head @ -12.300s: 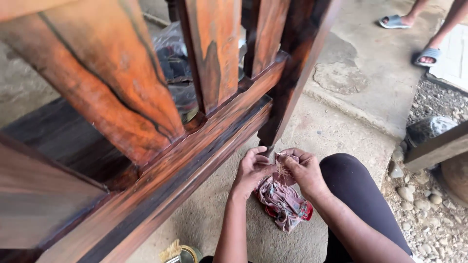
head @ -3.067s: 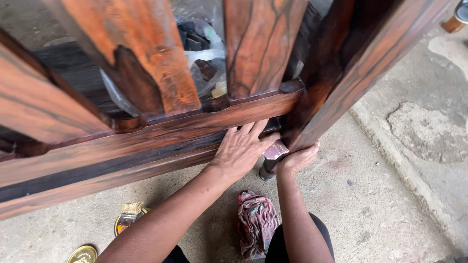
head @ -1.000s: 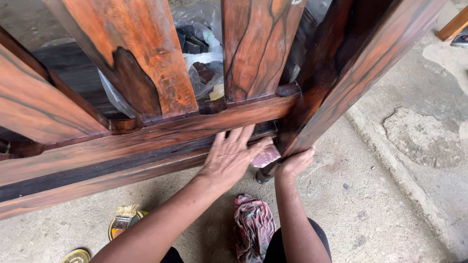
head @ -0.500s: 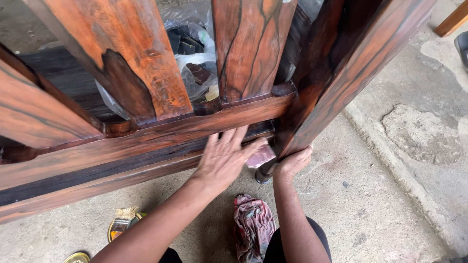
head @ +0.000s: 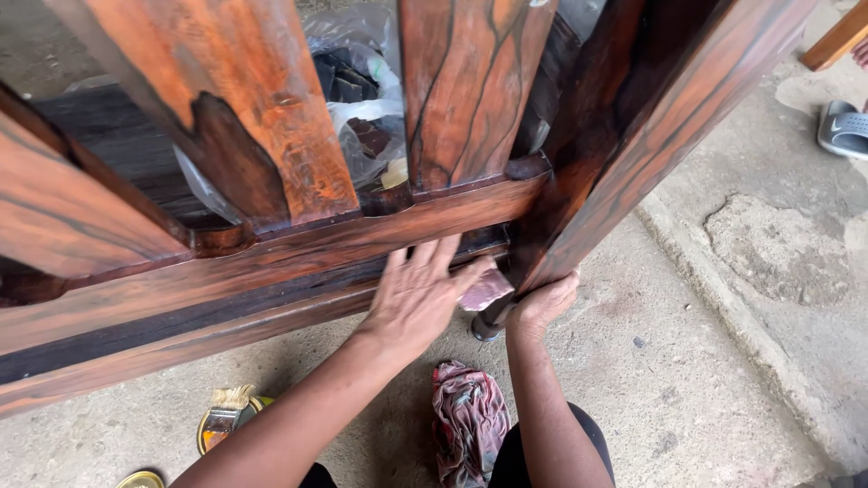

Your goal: The person sits on the floor and applies a dark finish to a wooden bed frame using a paintbrush and a cloth. They wipe the wood with the cloth to spread the finish and then use the brush to apply more finish to the slats and legs.

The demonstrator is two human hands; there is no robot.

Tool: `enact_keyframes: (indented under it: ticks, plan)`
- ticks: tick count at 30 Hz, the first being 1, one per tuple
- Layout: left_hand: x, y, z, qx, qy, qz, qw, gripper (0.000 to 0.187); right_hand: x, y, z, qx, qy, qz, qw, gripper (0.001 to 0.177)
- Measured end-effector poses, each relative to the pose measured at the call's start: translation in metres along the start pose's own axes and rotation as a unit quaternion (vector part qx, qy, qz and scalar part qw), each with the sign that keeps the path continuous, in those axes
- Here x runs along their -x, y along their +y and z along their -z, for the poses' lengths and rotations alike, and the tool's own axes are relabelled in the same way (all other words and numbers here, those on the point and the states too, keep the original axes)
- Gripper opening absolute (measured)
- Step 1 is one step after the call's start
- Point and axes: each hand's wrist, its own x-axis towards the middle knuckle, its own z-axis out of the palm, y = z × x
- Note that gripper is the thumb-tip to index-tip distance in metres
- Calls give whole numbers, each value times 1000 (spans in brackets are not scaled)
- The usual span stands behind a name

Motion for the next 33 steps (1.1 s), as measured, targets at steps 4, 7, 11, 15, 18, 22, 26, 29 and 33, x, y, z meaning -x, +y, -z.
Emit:
enact_keyframes:
  ticks: [4,7,11,15,18,22,26,29,33]
  plan:
    - [2,-3,-9,71,-84,32,993,70,-2,7,2,0,8,8,1000,56]
    - [-14,6,-9,84,-78,27,993,64,5,0,-3,-17,-13,18,1000,55]
    - [-19,10,0,150,-82,23,985,61,-16,31,19,60,0,41,997,58]
    - [51,16,2,100,10,-106,989,69,-4,11,4,68,24,44,996,55]
    - [102,18,-31,175,-66,-110,976,61,3,7,1,6,13,36,999,52]
    - [119,15,-61,235,-318,-14,918,53,-3,19,6,30,19,65,997,48]
    - [139,13,-95,285,-275,-19,918,60,-10,23,7,47,26,78,996,46]
    - [161,12,-104,297,-124,-45,946,69,-11,34,16,90,33,102,990,46]
    - [173,9,-80,296,-144,14,944,57,-30,54,35,185,15,183,965,50]
